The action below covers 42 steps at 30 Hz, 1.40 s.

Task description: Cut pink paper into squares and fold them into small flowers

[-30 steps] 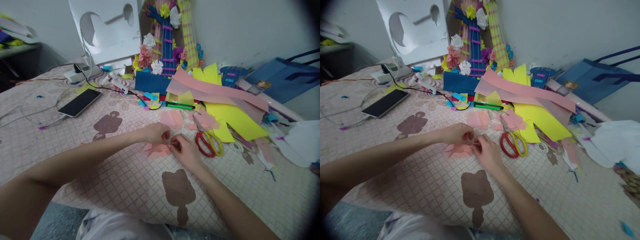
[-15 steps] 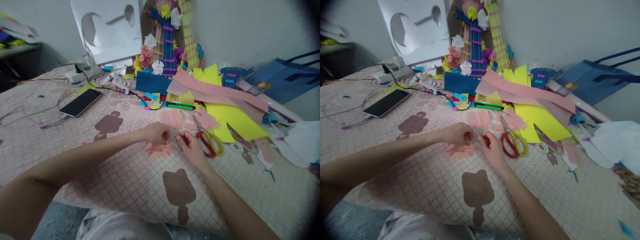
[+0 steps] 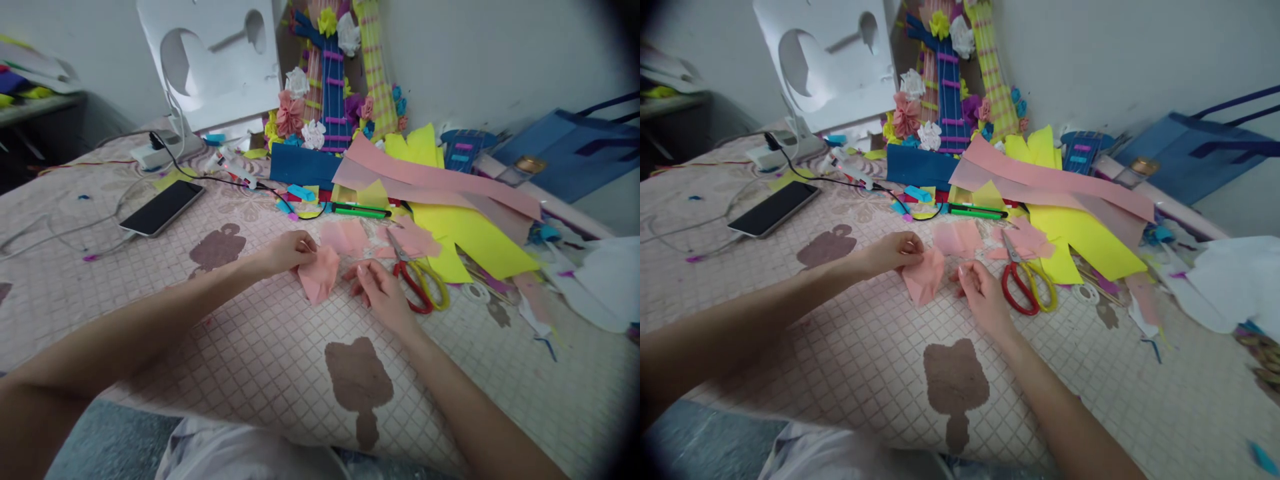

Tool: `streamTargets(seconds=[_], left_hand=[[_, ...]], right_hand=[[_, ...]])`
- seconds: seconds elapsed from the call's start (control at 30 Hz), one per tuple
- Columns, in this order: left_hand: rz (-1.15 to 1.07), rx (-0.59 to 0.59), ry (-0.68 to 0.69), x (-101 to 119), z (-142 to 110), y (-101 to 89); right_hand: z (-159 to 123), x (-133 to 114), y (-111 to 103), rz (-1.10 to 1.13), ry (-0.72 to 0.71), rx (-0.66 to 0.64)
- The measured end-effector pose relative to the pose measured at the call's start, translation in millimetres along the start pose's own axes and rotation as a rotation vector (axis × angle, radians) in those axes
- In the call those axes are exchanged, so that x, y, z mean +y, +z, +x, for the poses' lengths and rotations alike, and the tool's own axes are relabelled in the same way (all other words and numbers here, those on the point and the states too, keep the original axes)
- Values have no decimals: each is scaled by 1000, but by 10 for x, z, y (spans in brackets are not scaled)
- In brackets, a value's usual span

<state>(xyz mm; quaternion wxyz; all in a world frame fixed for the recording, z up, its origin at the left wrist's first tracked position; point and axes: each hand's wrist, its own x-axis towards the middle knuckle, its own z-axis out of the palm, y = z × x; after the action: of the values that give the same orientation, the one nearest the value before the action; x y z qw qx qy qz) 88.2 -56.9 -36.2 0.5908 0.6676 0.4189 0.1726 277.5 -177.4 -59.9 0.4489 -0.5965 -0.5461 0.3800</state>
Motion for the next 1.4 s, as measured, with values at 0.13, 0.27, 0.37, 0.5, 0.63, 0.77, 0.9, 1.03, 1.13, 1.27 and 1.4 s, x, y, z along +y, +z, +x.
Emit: streamTargets(seconds=[0.13,0.27,0.37,0.5,0.63,0.77,0.9,1.03,1.13,1.27,1.4], left_hand=[[-314,-8,-88,-68,-153,1],[-540,-28,-114,-130,-332,74],[-655,-30,-101,-150,-450,145],[-820,6,-142,-132,-579,222],[-845,-46,-153,-163,-702,215],[-551,-20,-64,-297,-801,106],[158,168,316,-411,-808,8],[653,285,654,-394,-706,-21],[805,310,782,-341,-599,-58],[905,142,904,-290,-532,-147],[831,-12,886,-298,-589,-178]], right_hand=[[-45,-44,44,-154,-144,147],[-128,-141,114,-442,-455,240],[-186,-189,204,-622,-627,145],[-223,-200,338,-870,-700,57],[-218,-167,352,-978,-715,51],[-197,-122,200,-944,-775,-26],[-176,-91,81,-917,-793,-72],[-175,-79,100,-866,-701,-46],[-185,-82,115,-921,-693,-89],[-182,-96,72,-958,-788,-57],[-165,-106,22,-1035,-873,-50]])
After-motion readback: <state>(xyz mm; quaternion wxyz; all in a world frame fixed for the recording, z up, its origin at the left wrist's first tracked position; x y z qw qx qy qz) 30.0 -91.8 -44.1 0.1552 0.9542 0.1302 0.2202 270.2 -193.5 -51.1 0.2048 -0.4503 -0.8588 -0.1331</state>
